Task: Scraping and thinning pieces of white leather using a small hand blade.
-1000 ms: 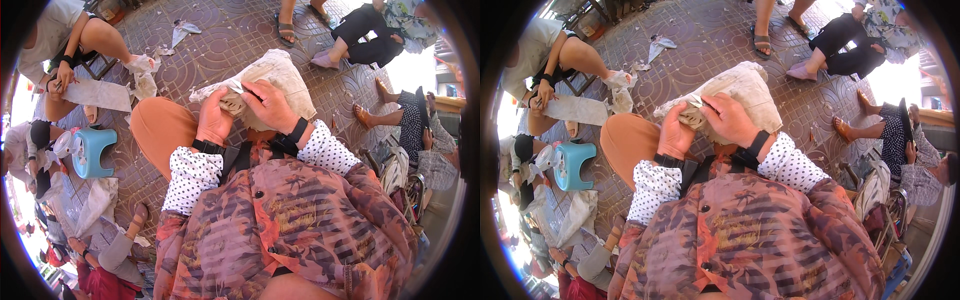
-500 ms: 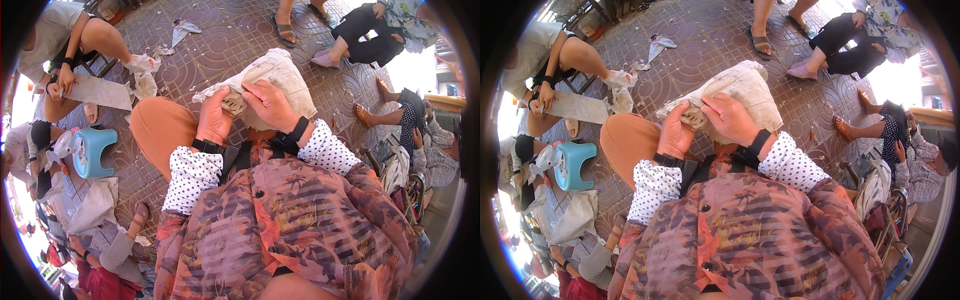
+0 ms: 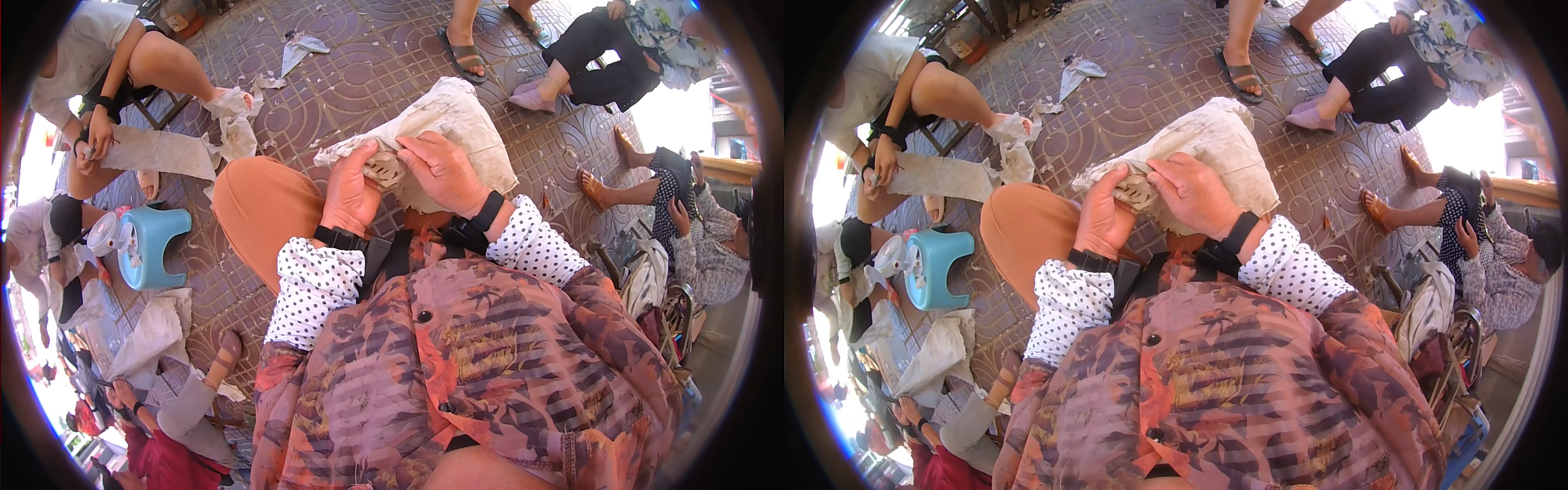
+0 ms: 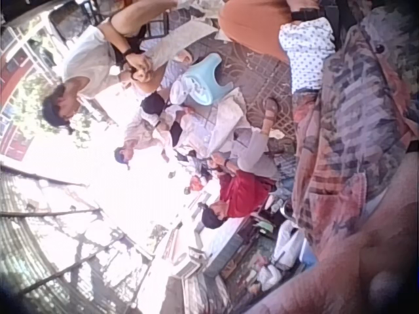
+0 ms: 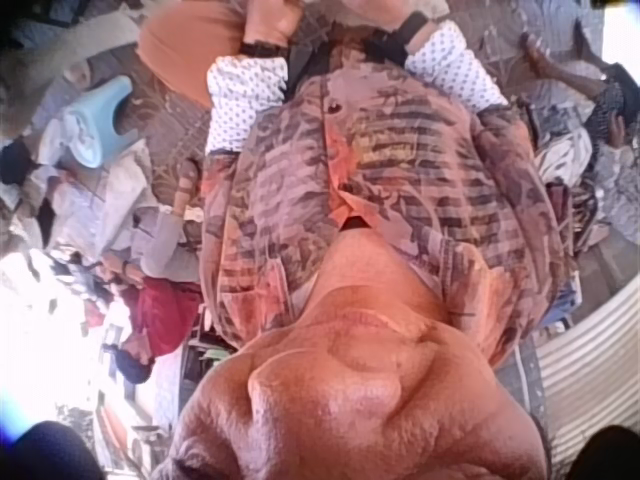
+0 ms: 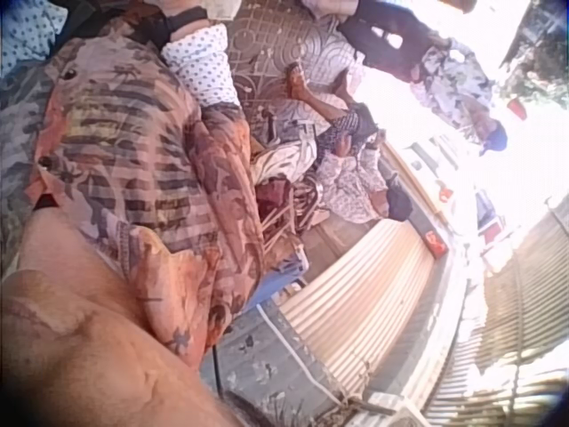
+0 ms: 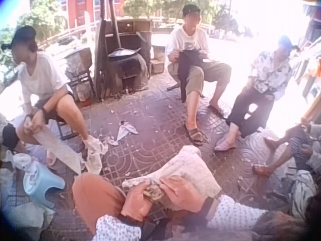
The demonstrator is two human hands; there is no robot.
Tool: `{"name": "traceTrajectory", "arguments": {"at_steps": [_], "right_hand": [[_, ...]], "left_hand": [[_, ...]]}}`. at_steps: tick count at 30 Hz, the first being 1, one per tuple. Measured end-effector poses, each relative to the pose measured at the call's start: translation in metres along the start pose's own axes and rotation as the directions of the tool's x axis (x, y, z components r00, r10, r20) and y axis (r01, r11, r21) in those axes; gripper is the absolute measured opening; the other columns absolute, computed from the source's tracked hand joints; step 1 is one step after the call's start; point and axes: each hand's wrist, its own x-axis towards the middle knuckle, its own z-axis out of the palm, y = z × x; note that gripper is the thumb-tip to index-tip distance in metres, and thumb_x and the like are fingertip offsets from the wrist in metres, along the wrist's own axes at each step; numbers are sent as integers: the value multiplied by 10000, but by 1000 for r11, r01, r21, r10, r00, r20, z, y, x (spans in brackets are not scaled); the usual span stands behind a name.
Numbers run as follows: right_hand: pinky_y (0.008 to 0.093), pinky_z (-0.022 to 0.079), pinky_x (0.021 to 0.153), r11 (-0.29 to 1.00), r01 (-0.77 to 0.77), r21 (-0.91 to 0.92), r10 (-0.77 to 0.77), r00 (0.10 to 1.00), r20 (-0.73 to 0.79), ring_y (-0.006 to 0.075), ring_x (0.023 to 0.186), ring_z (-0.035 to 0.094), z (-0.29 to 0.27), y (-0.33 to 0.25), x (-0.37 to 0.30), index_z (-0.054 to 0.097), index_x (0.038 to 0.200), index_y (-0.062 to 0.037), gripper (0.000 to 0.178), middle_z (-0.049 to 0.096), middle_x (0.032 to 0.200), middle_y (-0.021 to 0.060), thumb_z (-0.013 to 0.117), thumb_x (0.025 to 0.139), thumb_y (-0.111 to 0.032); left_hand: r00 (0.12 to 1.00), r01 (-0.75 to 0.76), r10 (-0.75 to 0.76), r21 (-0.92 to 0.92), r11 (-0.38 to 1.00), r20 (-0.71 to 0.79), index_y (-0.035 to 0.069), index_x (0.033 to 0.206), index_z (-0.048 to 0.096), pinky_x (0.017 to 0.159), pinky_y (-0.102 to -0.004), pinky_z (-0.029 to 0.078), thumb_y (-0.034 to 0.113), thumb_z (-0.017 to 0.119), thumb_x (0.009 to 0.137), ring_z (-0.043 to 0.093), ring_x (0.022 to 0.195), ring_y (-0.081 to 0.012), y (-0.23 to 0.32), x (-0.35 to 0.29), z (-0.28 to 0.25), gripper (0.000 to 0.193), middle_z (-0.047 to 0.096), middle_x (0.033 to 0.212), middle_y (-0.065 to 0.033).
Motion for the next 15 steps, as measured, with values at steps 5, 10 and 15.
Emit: {"name": "traceTrajectory", "arguments": {"at_steps": [5,10,15], "right_hand": [[392,513,657,1000,-11,6,11,1000,-8,336,767,629,1,-1,0,683,1105,1,212,624,841,149,660,922,-104],[391,518,659,1000,4,7,-4,1000,-30,338,773,634,2,0,-1,679,1115,4,227,629,857,153,666,916,-106],[392,520,666,1000,12,-12,-13,999,-30,342,779,634,1,-3,0,673,1121,9,241,628,866,158,670,912,-111]], "left_hand": [[1000,2,-2,6,1000,-11,30,1113,640,917,-367,519,102,629,944,664,999,-215,0,1,0,184,699,1069,-84],[1000,-3,3,0,1000,-4,25,1127,636,930,-369,511,109,622,946,658,1018,-216,0,1,0,200,695,1085,-86],[1000,-9,9,8,1000,17,24,1128,639,936,-368,505,109,616,947,654,1026,-212,0,1,-3,201,693,1092,-85]]}}
